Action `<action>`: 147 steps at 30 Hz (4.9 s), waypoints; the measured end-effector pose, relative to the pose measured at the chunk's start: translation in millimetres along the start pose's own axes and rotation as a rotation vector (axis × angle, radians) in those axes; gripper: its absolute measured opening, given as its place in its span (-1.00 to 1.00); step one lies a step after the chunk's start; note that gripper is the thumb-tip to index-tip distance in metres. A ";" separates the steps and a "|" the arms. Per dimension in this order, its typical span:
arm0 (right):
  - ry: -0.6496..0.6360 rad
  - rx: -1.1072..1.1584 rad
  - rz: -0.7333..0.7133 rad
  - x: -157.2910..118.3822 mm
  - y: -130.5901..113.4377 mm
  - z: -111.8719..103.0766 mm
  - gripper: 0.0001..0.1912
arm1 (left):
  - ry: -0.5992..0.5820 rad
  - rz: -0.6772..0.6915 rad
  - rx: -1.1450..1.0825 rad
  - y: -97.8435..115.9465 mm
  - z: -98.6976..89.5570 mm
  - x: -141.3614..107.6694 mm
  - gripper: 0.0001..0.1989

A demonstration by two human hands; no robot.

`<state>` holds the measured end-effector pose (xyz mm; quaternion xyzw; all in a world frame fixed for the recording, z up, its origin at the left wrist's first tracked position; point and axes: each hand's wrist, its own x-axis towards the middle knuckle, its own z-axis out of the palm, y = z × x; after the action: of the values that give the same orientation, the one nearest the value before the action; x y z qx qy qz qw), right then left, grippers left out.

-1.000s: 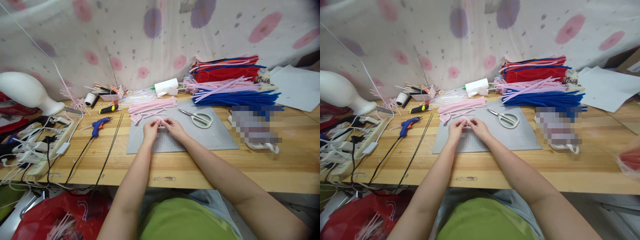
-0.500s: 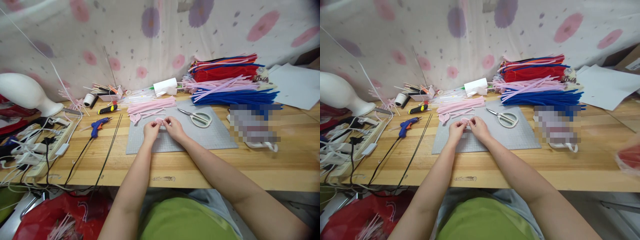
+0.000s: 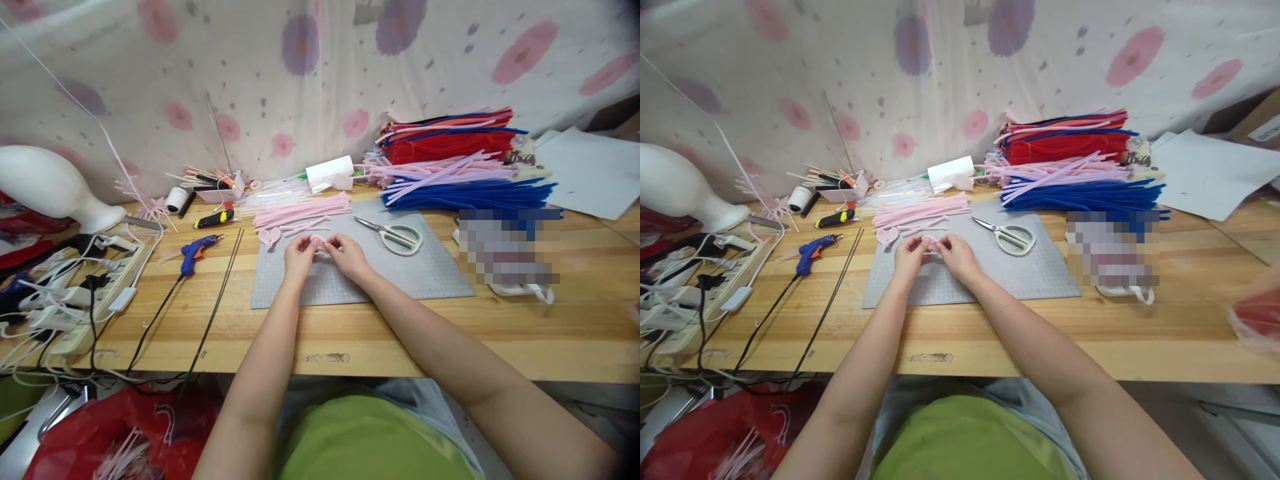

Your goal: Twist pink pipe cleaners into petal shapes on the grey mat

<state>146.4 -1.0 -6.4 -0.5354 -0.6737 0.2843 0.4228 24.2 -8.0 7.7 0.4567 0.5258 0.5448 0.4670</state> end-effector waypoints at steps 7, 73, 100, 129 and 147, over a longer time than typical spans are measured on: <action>0.032 0.037 0.019 0.1 -3.5 -1.6 -0.83 | 0.022 0.048 0.084 -9.4 1.0 7.4 -0.81; -0.007 -0.030 0.154 2.2 -2.1 -7.2 -0.80 | -0.126 0.258 0.752 26.3 -4.6 22.2 -0.81; -0.018 0.023 0.048 5.5 8.4 -16.1 -0.75 | -0.265 0.023 0.599 13.8 8.3 31.9 -0.79; -0.094 0.104 0.037 -0.3 7.8 -1.7 -0.68 | 0.042 0.034 0.185 -19.2 3.7 12.8 -0.86; -0.145 0.140 0.134 3.5 3.3 -0.2 -0.77 | 0.066 0.299 0.563 -3.1 3.4 -0.7 -0.90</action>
<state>147.9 3.2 -8.1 -0.5264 -0.6437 0.3962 0.3894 27.8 -8.1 4.8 0.6224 0.5976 0.4551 0.2199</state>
